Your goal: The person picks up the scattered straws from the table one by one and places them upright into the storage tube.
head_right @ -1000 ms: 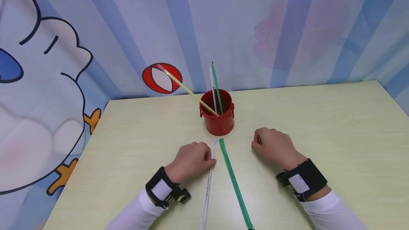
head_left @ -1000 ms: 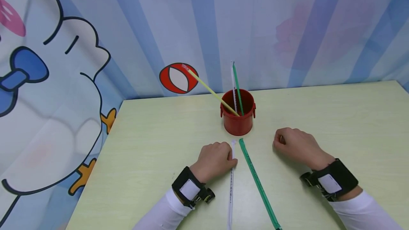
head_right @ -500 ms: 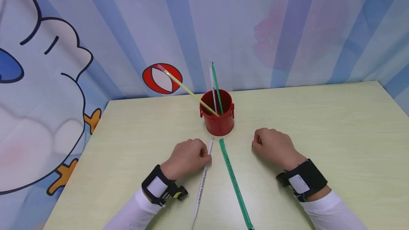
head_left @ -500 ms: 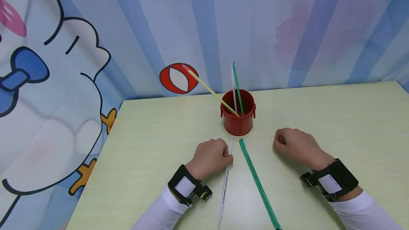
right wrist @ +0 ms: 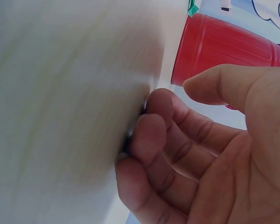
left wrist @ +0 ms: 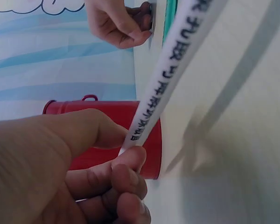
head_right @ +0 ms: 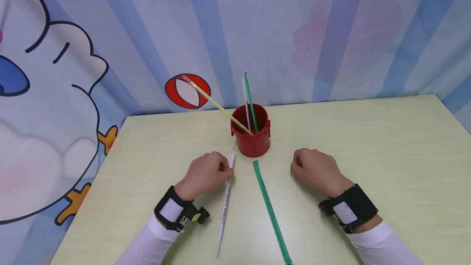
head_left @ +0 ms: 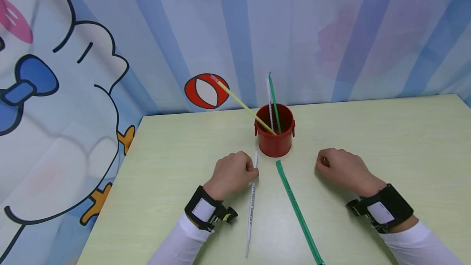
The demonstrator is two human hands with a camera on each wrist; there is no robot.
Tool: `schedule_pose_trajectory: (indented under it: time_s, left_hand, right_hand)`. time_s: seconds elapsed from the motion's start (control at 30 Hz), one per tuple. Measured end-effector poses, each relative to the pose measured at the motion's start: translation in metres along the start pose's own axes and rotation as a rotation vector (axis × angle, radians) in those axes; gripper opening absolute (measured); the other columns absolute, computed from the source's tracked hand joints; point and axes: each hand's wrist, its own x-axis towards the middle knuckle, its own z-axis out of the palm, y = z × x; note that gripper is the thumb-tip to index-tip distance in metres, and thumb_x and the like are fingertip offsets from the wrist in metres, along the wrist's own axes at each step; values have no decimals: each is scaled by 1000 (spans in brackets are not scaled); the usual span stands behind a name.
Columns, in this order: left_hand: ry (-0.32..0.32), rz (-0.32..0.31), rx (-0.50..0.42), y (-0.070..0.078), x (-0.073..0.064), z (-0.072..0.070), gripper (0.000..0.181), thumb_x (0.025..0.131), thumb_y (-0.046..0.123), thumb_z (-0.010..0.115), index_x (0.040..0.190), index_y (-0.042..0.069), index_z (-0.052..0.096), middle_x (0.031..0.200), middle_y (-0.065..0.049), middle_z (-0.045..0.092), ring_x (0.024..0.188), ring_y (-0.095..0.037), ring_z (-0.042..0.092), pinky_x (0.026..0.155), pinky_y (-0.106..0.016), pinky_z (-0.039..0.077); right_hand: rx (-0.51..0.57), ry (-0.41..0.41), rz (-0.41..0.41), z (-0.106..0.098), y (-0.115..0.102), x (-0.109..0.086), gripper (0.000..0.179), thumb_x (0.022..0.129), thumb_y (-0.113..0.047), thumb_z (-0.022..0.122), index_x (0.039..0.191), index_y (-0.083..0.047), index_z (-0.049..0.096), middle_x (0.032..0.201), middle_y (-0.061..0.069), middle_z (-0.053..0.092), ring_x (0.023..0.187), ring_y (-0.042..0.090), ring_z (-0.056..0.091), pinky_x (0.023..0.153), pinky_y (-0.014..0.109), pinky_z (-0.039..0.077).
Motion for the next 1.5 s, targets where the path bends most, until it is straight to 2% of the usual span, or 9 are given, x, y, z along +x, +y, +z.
schedule_pose_trajectory:
  time_s: [0.37, 0.6, 0.9, 1.17, 1.5]
  left_hand:
    - [86, -53, -41, -13, 1, -24, 31, 92, 17, 66, 61, 14, 64, 53, 5, 43, 51, -12, 44, 49, -25, 29]
    - [163, -61, -49, -15, -1, -43, 18, 93, 16, 66, 78, 10, 74, 59, 1, 52, 54, -15, 48, 48, -24, 32]
    - [262, -73, -59, -19, -4, -61, 17, 93, 18, 65, 87, 8, 77, 66, -3, 62, 58, -17, 51, 50, -25, 35]
    - [443, -63, -125, -13, -9, -73, 21, 94, 23, 65, 94, 7, 78, 72, -6, 66, 68, -21, 54, 56, -28, 41]
    - [764, 106, -287, -5, -12, -81, 20, 96, 17, 65, 97, 0, 77, 77, -14, 71, 68, -24, 57, 61, -29, 44]
  right_hand:
    - [7, 2, -6, -1, 1, 0, 14, 92, -11, 56, 84, -8, 67, 63, -1, 51, 59, 14, 45, 54, 29, 33]
    - [12, 8, -7, -3, 0, 0, 16, 92, -11, 55, 84, -8, 67, 61, -1, 48, 58, 14, 44, 53, 29, 32]
    - [16, -1, 0, -3, -1, 2, 16, 92, -12, 54, 86, -7, 68, 63, 0, 51, 60, 14, 46, 54, 29, 34]
    - [10, 1, 2, -2, 0, 1, 16, 93, -12, 55, 86, -7, 68, 63, 0, 50, 59, 14, 45, 54, 29, 33]
    - [8, 4, 6, 0, 0, 0, 14, 93, -12, 57, 86, -8, 69, 64, -1, 52, 60, 14, 46, 54, 29, 34]
